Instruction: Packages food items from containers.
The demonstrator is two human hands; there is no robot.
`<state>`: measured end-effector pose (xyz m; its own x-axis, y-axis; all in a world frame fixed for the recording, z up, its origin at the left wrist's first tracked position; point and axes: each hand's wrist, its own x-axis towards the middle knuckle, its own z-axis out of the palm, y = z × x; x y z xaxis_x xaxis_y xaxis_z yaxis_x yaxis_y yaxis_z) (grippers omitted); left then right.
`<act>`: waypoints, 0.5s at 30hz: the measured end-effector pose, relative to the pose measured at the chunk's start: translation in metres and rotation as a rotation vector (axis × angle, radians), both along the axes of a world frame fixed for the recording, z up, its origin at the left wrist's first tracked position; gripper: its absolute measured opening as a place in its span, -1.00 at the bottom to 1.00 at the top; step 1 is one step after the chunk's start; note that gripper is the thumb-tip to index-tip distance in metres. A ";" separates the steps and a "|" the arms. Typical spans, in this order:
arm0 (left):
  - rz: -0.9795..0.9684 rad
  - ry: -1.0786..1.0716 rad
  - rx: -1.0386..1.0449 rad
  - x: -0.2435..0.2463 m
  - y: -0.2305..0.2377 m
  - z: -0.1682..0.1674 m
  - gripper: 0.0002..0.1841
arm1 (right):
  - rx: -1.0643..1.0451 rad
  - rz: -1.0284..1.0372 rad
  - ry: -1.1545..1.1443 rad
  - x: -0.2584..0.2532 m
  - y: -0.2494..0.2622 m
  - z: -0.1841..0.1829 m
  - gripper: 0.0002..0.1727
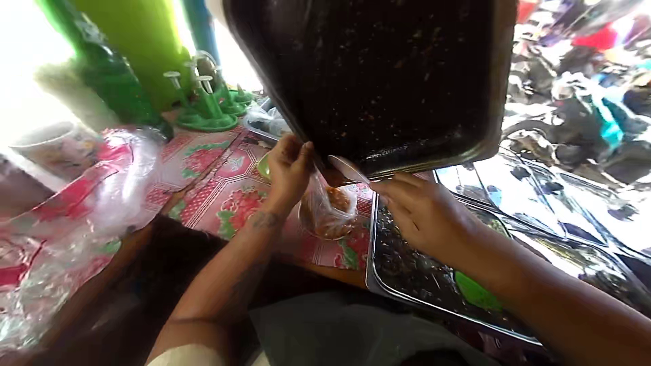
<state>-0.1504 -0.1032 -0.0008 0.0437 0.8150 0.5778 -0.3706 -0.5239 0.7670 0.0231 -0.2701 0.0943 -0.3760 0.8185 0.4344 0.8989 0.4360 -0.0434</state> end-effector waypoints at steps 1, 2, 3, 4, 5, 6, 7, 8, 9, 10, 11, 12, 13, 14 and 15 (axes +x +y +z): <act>0.007 0.008 -0.002 0.000 0.000 0.001 -0.96 | 0.017 0.027 0.007 -0.001 -0.002 0.000 -0.66; 0.011 0.016 -0.002 0.000 0.000 0.001 -0.96 | 0.028 0.053 0.013 -0.001 -0.005 -0.002 -0.65; 0.014 0.020 0.003 -0.001 0.000 0.000 -0.96 | 0.027 0.071 0.007 -0.001 -0.008 -0.004 -0.65; 0.018 0.026 0.011 -0.001 0.000 0.001 -0.96 | 0.025 0.088 0.001 0.000 -0.011 -0.006 -0.65; 0.021 0.026 0.018 -0.001 0.000 0.001 -0.96 | 0.032 0.102 -0.009 0.001 -0.013 -0.008 -0.64; 0.018 0.018 0.017 0.000 0.000 0.002 -0.97 | 0.041 0.111 -0.023 0.001 -0.014 -0.010 -0.64; 0.011 0.008 0.011 0.001 0.000 0.003 -0.96 | 0.051 0.115 -0.037 0.002 -0.016 -0.010 -0.64; 0.003 -0.002 0.005 0.001 0.000 0.004 -0.96 | 0.065 0.118 -0.042 0.003 -0.017 -0.010 -0.64; -0.002 -0.008 0.001 0.002 0.001 0.004 -0.95 | 0.086 0.122 -0.040 0.006 -0.016 -0.008 -0.65; -0.003 -0.010 0.001 0.003 0.002 0.004 -0.95 | 0.101 0.127 -0.037 0.008 -0.014 -0.007 -0.65; -0.001 -0.003 0.004 0.001 0.003 0.004 -0.96 | 0.101 0.132 -0.037 0.009 -0.012 -0.007 -0.66; 0.004 0.019 0.007 -0.004 0.002 0.003 -0.96 | 0.080 0.137 -0.033 0.008 -0.010 -0.008 -0.67; 0.006 0.056 0.010 -0.009 0.001 0.003 -0.96 | 0.040 0.137 -0.032 0.007 -0.010 -0.009 -0.67; -0.002 0.105 0.011 -0.012 -0.001 0.004 -0.95 | -0.005 0.130 -0.037 0.006 -0.013 -0.008 -0.67; -0.022 0.140 0.013 -0.012 -0.003 0.005 -0.93 | -0.037 0.129 -0.031 0.007 -0.016 -0.006 -0.68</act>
